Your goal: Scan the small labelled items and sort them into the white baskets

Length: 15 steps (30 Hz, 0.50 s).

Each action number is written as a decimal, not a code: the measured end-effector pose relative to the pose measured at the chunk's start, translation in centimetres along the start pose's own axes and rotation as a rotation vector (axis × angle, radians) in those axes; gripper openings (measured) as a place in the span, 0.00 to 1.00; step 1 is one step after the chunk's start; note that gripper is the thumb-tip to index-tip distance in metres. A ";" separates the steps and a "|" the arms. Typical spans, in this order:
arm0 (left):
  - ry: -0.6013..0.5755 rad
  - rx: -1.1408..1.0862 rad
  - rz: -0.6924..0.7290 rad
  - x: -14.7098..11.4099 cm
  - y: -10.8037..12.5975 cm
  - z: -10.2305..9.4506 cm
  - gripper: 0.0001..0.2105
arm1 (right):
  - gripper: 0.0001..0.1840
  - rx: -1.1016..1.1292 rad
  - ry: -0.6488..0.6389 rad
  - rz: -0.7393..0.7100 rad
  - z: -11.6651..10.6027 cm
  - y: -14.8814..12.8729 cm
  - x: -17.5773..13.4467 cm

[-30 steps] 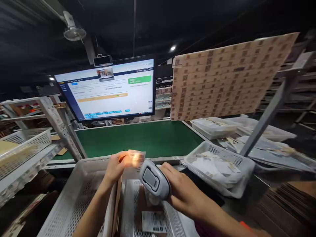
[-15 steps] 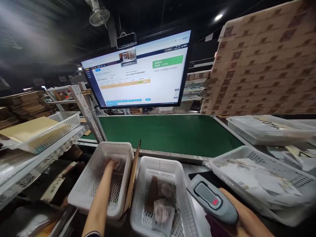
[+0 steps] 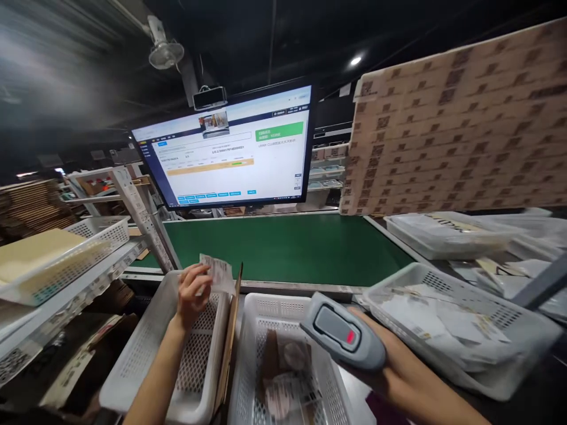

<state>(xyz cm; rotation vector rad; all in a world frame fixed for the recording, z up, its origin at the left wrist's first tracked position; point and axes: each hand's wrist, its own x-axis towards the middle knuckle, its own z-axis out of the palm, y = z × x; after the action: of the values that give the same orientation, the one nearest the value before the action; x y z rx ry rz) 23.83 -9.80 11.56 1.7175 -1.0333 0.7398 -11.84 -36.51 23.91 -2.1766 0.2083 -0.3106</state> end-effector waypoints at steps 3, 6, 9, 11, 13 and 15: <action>0.115 0.128 0.516 1.1 5.1 -0.1 0.13 | 0.28 0.178 -0.061 0.077 -0.3 -2.1 1.9; 0.112 0.150 0.627 1.2 8.1 0.6 0.16 | 0.30 0.251 -0.104 0.085 -0.6 -3.7 3.0; 0.094 0.065 0.634 1.0 9.3 1.8 0.16 | 0.29 0.198 -0.130 0.042 -0.8 -4.3 3.2; 0.090 -0.004 0.641 1.0 9.8 2.5 0.15 | 0.27 0.170 -0.136 0.043 -0.8 -4.3 2.9; 0.083 -0.056 0.630 1.1 10.4 3.0 0.15 | 0.27 0.158 -0.146 0.048 -0.7 -4.2 2.4; 0.068 -0.083 0.610 1.2 11.1 3.4 0.15 | 0.25 0.134 -0.171 0.027 -0.6 -4.0 1.9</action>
<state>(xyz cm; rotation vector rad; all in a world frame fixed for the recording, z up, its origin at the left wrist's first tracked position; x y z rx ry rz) 14.63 -15.34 16.05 1.2942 -1.5389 1.1075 -10.03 -35.12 27.76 -2.0532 0.1170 -0.1183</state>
